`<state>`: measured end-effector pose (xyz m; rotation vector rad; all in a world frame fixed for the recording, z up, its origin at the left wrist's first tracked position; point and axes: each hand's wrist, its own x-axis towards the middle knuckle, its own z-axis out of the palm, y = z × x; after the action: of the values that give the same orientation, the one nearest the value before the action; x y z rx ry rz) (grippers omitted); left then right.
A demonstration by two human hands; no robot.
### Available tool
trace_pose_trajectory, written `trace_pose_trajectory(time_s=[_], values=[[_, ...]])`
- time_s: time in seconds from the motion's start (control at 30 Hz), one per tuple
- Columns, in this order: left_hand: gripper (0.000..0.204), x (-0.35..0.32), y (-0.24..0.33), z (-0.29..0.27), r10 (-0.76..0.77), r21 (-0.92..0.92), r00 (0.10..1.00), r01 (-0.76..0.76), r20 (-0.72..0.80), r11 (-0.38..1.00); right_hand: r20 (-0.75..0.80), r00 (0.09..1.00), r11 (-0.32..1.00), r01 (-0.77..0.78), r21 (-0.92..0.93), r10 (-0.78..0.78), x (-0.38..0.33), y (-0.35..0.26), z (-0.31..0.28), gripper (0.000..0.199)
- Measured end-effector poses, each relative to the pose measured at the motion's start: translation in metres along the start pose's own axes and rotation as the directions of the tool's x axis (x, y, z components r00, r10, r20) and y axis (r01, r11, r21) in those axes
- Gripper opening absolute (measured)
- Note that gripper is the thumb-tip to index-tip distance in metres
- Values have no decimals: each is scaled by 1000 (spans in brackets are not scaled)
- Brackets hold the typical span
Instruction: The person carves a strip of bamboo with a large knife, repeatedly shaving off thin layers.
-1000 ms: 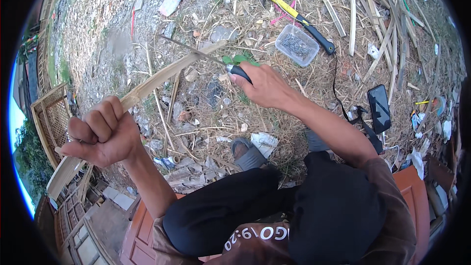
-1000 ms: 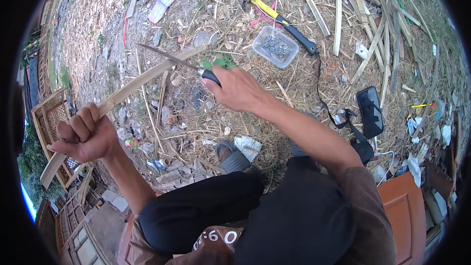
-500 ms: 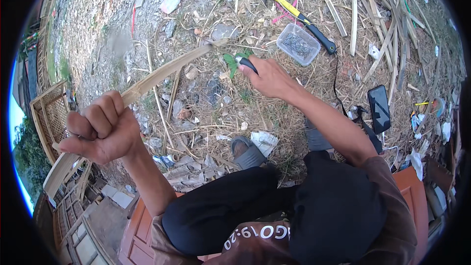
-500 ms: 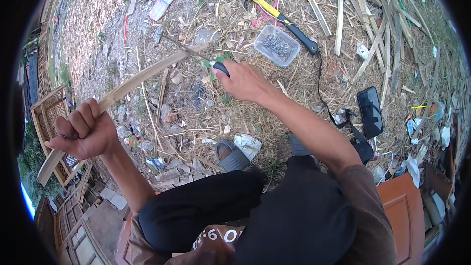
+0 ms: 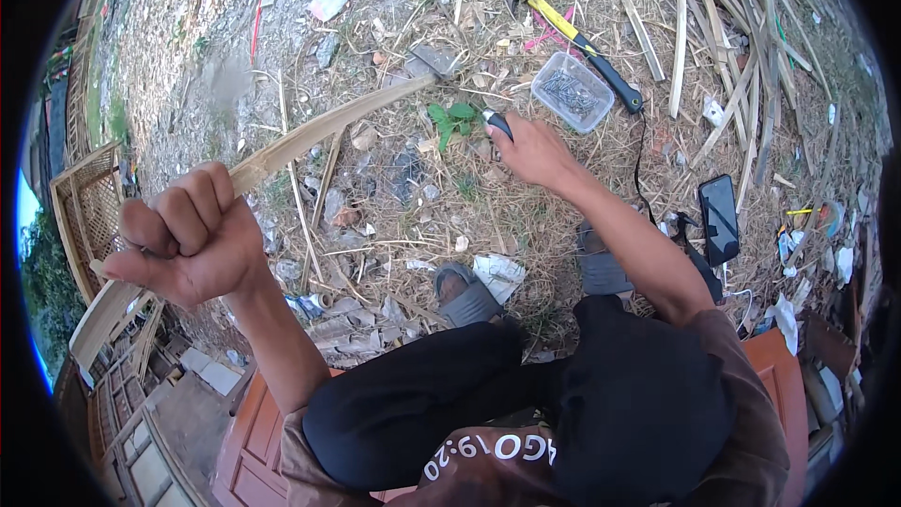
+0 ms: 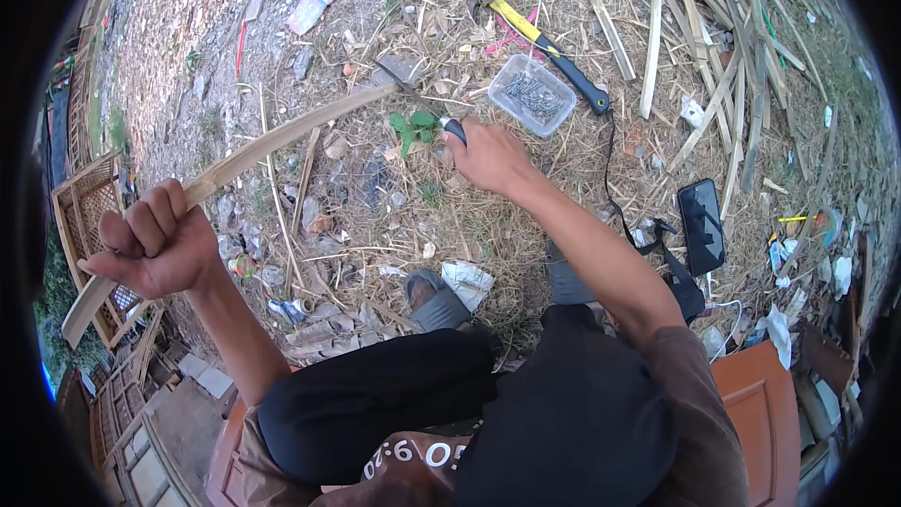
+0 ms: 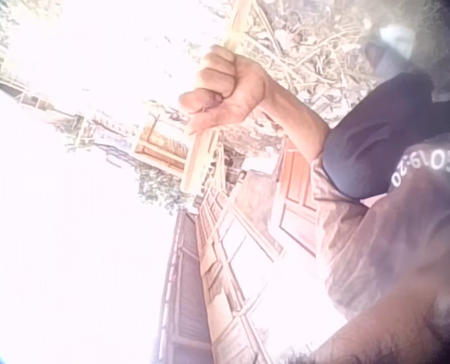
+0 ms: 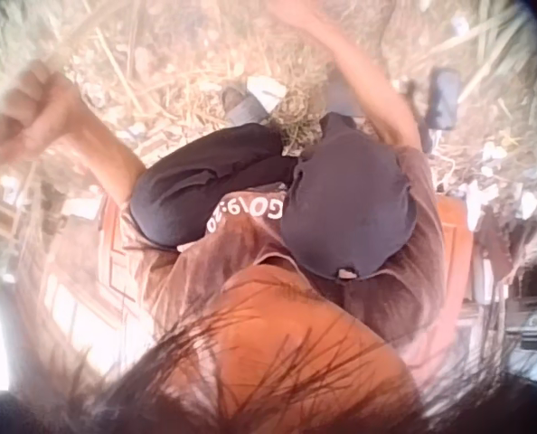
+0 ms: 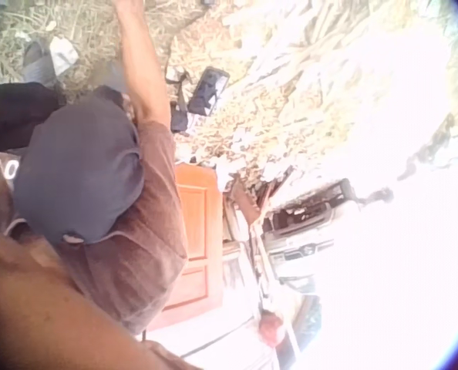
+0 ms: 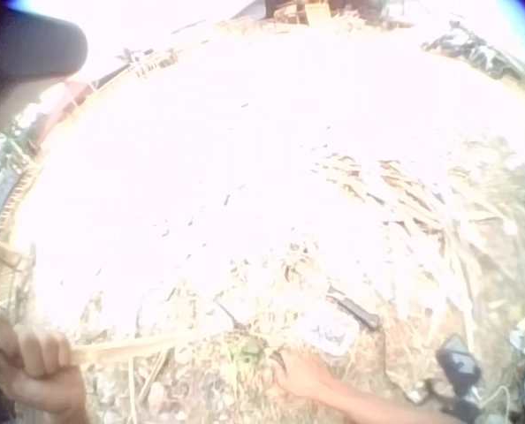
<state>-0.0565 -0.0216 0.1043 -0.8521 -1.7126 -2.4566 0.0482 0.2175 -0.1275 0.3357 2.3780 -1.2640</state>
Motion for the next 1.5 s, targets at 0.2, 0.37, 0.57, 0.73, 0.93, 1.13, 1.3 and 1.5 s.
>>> trace_pose_trajectory(time_s=[0.2, 0.37, 0.57, 0.73, 0.93, 1.13, 1.3, 1.5], values=[[50, 0, 2, -3, 23, 76, 986, -11, -165, 997, 100, 992, 994, 63, 86, -72, -14, -31, -6, 40], [50, 5, -2, -2, 45, 84, 983, -30, -181, 996, 137, 987, 905, 20, 426, -86, -11, -30, -8, 38], [51, 6, 33, -41, 142, 46, 882, -136, -450, 990, 118, 992, 340, -124, 932, 37, -40, -16, -6, 23], [53, -10, 29, -11, -52, -217, 785, -106, -617, 970, -85, 996, 139, 79, 987, 36, -57, -29, -50, 17], [51, -46, 26, -29, -163, -494, 908, -55, -387, 867, -324, 929, 273, 269, 924, 180, -60, -30, -90, 32], [46, -69, 25, 17, -207, -571, 966, 84, -155, 817, -231, 951, -34, 243, 969, 206, -105, 13, -132, 32], [48, -79, 41, 6, -476, -388, 779, 324, -409, 863, -276, 953, -113, 290, 950, 127, -120, -25, -165, 28], [46, -105, 18, -30, -838, -13, 543, 839, -50, 545, -474, 879, 46, 472, 881, 56, -151, -55, -209, 34]])
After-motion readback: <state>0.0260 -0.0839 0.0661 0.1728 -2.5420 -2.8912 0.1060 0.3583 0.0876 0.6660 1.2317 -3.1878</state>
